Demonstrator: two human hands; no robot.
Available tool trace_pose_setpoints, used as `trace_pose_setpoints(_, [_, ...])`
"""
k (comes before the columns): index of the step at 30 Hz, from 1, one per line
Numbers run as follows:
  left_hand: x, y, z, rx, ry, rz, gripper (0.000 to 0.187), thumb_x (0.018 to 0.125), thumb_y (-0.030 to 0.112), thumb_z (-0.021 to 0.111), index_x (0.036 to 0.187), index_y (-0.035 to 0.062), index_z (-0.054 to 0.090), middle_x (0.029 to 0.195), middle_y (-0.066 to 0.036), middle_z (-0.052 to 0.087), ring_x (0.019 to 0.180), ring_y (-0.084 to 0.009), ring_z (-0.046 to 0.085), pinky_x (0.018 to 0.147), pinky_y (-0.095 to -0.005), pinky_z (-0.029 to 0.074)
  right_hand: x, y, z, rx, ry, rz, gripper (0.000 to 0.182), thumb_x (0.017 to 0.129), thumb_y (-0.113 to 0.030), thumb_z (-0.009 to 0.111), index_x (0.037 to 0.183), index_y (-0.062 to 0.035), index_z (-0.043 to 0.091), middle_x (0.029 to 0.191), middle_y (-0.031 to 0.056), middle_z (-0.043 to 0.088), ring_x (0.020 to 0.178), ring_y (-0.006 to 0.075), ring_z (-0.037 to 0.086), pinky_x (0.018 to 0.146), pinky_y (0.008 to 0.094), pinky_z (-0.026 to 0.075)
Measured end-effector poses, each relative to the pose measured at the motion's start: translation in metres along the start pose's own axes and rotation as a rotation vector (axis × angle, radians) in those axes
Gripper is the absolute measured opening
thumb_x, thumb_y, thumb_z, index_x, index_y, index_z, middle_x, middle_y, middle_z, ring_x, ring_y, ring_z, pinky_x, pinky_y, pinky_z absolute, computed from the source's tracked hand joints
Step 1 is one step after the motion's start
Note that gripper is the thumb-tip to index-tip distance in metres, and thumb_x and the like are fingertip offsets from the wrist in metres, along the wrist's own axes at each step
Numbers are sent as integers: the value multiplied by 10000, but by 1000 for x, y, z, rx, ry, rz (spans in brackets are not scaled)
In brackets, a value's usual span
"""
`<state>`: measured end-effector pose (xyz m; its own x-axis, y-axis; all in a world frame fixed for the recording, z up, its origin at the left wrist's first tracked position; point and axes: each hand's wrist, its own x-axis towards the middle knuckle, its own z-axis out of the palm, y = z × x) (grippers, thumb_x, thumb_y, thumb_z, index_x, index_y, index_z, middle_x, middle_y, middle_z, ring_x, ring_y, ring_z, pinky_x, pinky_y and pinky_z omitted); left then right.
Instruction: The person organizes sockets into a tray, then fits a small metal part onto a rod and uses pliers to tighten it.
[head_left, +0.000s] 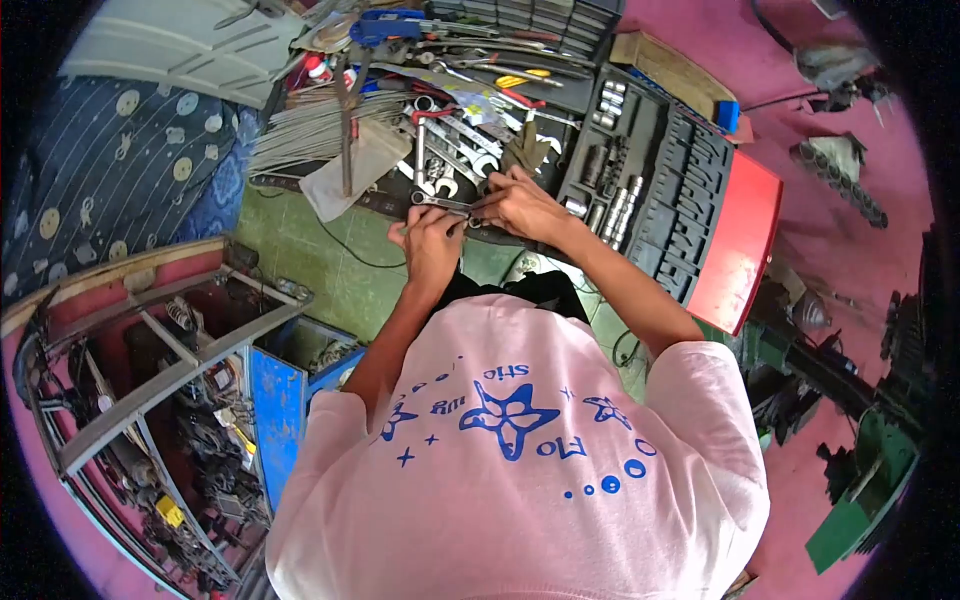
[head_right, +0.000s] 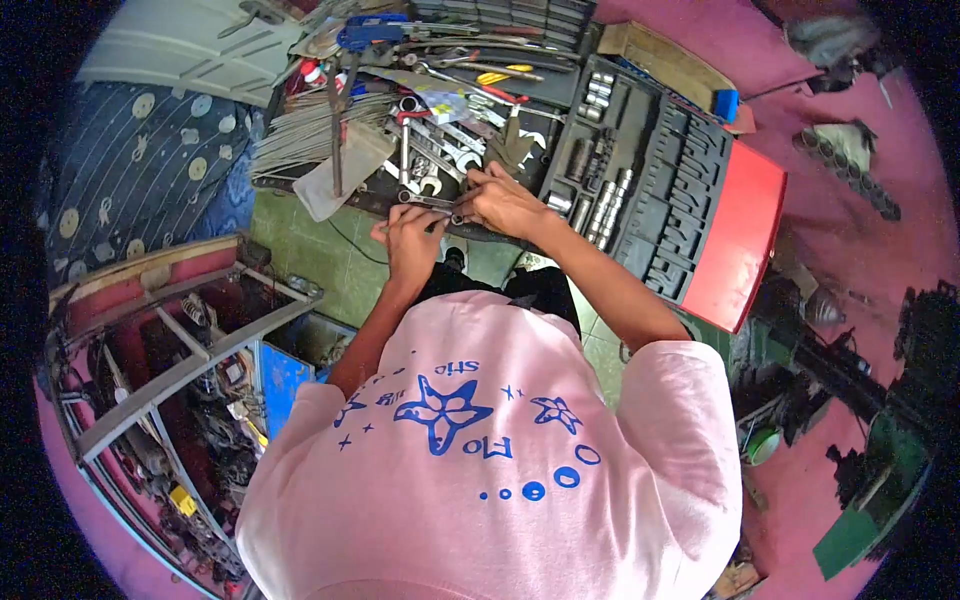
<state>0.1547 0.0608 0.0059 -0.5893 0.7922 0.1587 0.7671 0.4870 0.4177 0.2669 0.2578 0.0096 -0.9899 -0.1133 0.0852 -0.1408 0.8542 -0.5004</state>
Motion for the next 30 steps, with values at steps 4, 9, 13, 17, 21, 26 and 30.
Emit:
trace_pose_setpoints(4, [-3,-1,6,-55,-86,-66,109,816,226,802,914,180,804,1019,38,732,1088,-190,576,966,-527,277,11,8,4,-9,-71,-18,214,839,-158,708,1044,-131,764,1071,-33,737,1049,216,562,904,434,403])
trace_pose_setpoints(9, [-8,0,11,-85,-91,-68,179,807,252,813,974,191,794,1007,42,730,1081,-194,573,942,-512,288,5,0,23,116,72,45,102,811,-143,730,904,-112,753,920,29,703,1033,236,567,896,431,403])
trace_pose_setpoints(13, [-5,-1,13,-155,-124,-68,163,792,229,819,942,187,771,1018,46,725,1079,-197,573,917,-494,290,-3,-5,32,179,119,187,150,764,-133,788,899,-90,736,898,49,692,1020,241,574,886,413,402])
trace_pose_setpoints(17, [0,3,13,-197,-148,-49,144,770,201,829,889,193,749,1022,50,727,1081,-201,575,908,-481,290,-11,-7,36,244,103,270,167,739,-104,779,888,-83,706,901,64,689,1038,262,575,897,420,392])
trace_pose_setpoints(21, [1,1,15,-202,-189,-40,161,760,190,834,895,195,746,1019,51,733,1092,-203,577,906,-474,294,-16,-13,39,257,131,300,188,721,-124,798,871,-88,691,907,61,694,1022,266,582,901,421,390])
trace_pose_setpoints(26, [5,-9,17,-333,-243,24,197,750,168,839,921,181,742,1025,41,741,1117,-204,585,904,-462,308,-19,-20,40,223,184,364,212,691,-148,847,792,-102,666,933,-1,715,982,220,587,861,393,394])
trace_pose_setpoints(30, [15,-5,10,-327,-305,77,223,741,158,843,939,176,743,1019,34,745,1097,-204,603,908,-446,323,-28,-19,38,215,286,319,193,679,-170,852,824,-127,733,1081,-17,756,1021,215,596,915,385,412])
